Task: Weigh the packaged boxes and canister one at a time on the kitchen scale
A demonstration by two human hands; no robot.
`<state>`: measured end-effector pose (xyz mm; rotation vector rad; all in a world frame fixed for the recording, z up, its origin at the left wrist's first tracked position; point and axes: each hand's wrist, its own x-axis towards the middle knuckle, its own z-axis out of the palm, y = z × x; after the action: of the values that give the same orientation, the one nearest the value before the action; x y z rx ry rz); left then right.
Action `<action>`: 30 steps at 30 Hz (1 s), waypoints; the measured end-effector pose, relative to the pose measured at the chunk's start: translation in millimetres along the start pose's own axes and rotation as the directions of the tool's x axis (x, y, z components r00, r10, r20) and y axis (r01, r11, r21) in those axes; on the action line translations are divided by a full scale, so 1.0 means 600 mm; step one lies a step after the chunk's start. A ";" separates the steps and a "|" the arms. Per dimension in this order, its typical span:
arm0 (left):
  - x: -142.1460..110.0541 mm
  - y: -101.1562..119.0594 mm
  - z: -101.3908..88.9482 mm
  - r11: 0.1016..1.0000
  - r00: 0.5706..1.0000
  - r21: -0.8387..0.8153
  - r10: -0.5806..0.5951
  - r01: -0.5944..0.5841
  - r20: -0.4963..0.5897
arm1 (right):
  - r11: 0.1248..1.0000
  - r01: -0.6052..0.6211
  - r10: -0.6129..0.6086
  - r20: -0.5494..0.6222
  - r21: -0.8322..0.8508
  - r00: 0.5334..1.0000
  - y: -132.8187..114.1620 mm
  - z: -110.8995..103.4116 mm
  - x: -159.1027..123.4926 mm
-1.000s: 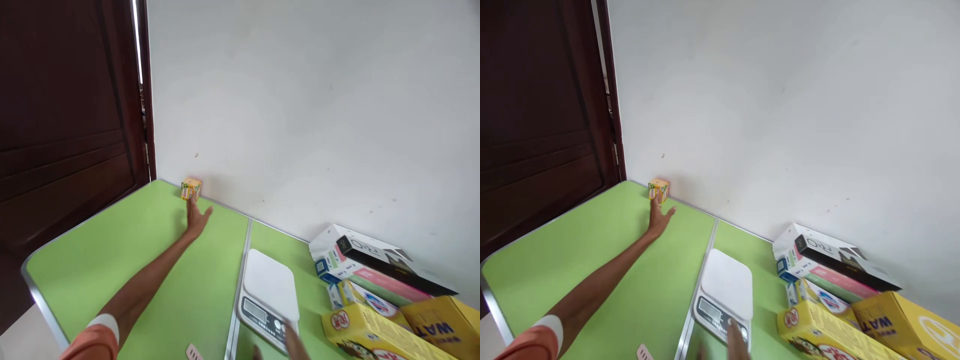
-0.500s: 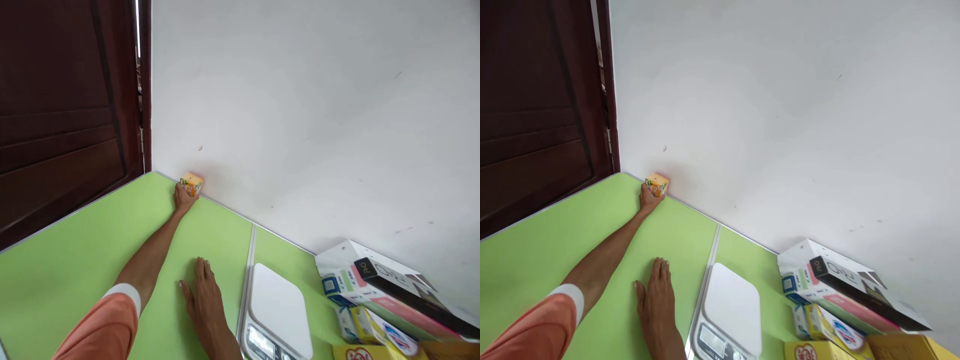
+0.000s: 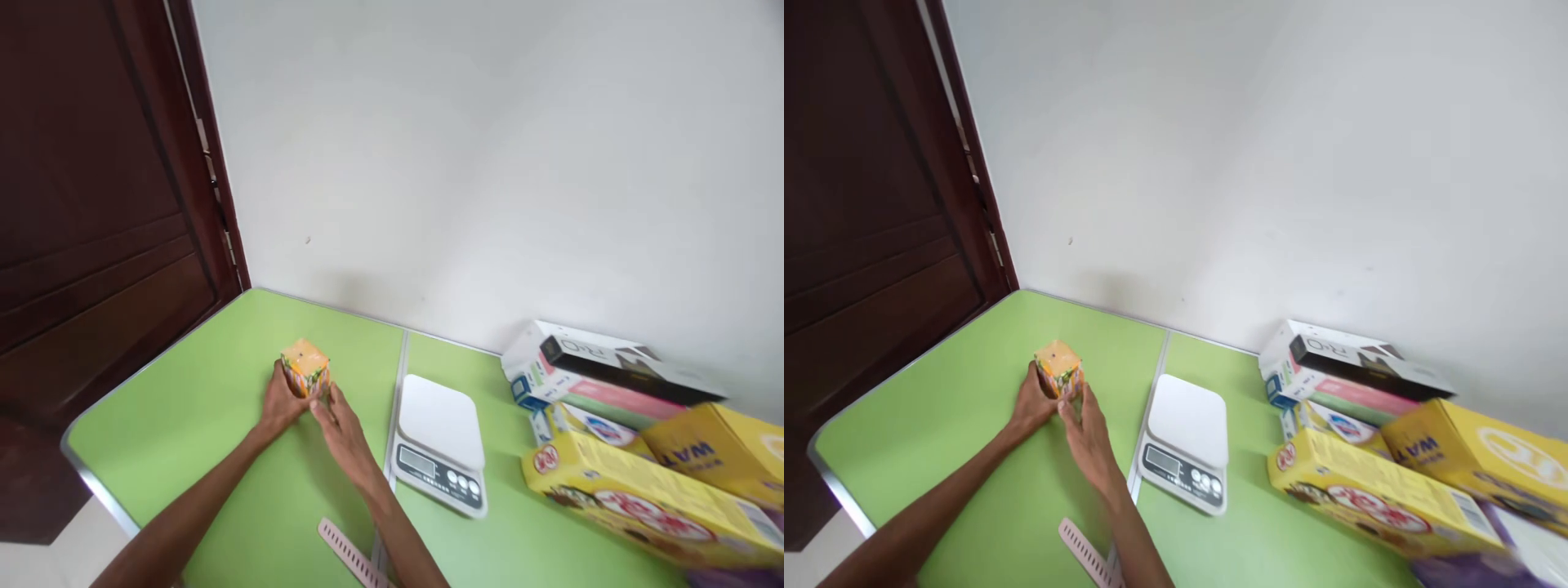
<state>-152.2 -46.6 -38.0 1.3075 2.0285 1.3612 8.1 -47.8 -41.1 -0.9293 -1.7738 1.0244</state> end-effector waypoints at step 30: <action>-0.153 0.187 0.235 0.925 0.879 -0.138 0.378 -0.353 0.292 | 0.956 -0.203 0.076 -0.493 -0.210 0.867 0.009 -0.283 -0.113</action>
<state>49.4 -39.1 -23.0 1.8085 1.5500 1.2667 188.7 -61.1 -17.6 -1.3613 -1.4438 0.5804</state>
